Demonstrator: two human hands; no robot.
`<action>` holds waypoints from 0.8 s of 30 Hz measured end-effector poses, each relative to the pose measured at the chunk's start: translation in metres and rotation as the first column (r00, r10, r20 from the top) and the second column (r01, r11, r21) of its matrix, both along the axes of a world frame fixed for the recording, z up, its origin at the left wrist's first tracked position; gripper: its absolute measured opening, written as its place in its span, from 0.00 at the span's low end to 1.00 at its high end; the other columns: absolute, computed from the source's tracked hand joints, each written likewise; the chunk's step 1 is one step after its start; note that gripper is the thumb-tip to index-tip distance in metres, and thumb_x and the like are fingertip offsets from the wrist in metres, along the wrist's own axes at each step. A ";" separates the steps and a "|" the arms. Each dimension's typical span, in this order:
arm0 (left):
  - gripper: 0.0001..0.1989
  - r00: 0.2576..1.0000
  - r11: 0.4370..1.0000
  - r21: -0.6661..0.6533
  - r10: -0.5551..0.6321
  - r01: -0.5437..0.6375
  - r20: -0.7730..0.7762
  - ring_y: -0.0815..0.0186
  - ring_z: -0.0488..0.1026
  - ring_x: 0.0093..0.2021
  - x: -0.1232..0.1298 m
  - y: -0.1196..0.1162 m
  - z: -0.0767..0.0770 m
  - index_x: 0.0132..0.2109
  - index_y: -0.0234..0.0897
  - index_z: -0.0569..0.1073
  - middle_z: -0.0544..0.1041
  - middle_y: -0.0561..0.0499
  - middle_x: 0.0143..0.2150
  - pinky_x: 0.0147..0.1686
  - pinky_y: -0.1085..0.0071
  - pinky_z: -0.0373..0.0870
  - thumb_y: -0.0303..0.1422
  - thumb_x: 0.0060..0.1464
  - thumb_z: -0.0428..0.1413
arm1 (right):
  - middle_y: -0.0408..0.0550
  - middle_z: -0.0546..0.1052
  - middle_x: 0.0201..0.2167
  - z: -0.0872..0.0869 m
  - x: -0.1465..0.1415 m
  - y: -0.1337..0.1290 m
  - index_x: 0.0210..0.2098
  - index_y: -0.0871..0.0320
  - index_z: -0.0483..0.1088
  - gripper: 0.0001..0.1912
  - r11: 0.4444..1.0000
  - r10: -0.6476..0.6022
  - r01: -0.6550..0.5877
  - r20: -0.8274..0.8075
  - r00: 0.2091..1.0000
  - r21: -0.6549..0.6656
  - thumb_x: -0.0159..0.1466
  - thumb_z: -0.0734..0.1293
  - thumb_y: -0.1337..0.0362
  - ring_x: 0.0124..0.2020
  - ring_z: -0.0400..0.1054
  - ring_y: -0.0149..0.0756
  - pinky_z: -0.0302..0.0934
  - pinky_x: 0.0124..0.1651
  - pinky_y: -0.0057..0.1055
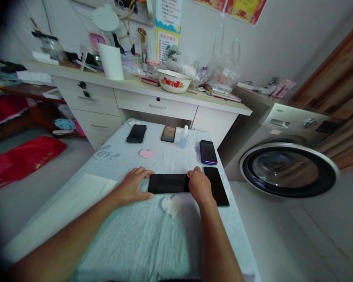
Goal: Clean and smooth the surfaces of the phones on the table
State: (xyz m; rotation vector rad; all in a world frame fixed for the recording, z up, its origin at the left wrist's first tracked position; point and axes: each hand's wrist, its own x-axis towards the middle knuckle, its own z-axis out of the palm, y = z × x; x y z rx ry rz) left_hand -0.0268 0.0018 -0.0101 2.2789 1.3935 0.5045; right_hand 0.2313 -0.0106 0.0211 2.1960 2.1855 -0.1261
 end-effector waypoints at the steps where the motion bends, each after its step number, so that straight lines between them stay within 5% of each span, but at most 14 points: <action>1: 0.31 1.000 1.000 -0.003 0.000 0.000 0.000 0.54 0.66 0.50 0.000 0.000 0.000 0.51 0.42 0.68 0.71 0.48 0.46 0.49 0.60 0.62 0.41 0.37 0.64 | 0.50 0.69 0.40 0.001 -0.001 0.000 0.39 0.56 0.74 0.18 1.000 0.000 0.000 0.012 1.000 -0.007 0.71 0.53 0.63 0.37 0.70 0.34 0.56 0.37 0.29; 9: 0.30 0.999 1.000 0.021 0.002 -0.003 0.034 0.55 0.67 0.48 -0.001 0.000 -0.004 0.50 0.41 0.69 0.71 0.49 0.45 0.49 0.60 0.63 0.40 0.37 0.64 | 0.51 0.69 0.40 0.003 -0.002 -0.003 0.40 0.58 0.72 0.18 0.998 0.062 -0.060 0.082 0.995 -0.024 0.71 0.51 0.65 0.34 0.70 0.33 0.56 0.35 0.29; 24: 0.31 1.000 1.000 0.005 -0.003 0.003 0.017 0.55 0.66 0.48 -0.001 0.001 -0.005 0.52 0.39 0.69 0.71 0.47 0.46 0.49 0.60 0.63 0.41 0.39 0.63 | 0.47 0.72 0.34 0.008 0.014 -0.016 0.34 0.57 0.75 0.15 0.994 0.107 -0.108 -0.130 0.986 0.004 0.68 0.57 0.68 0.35 0.66 0.31 0.50 0.39 0.26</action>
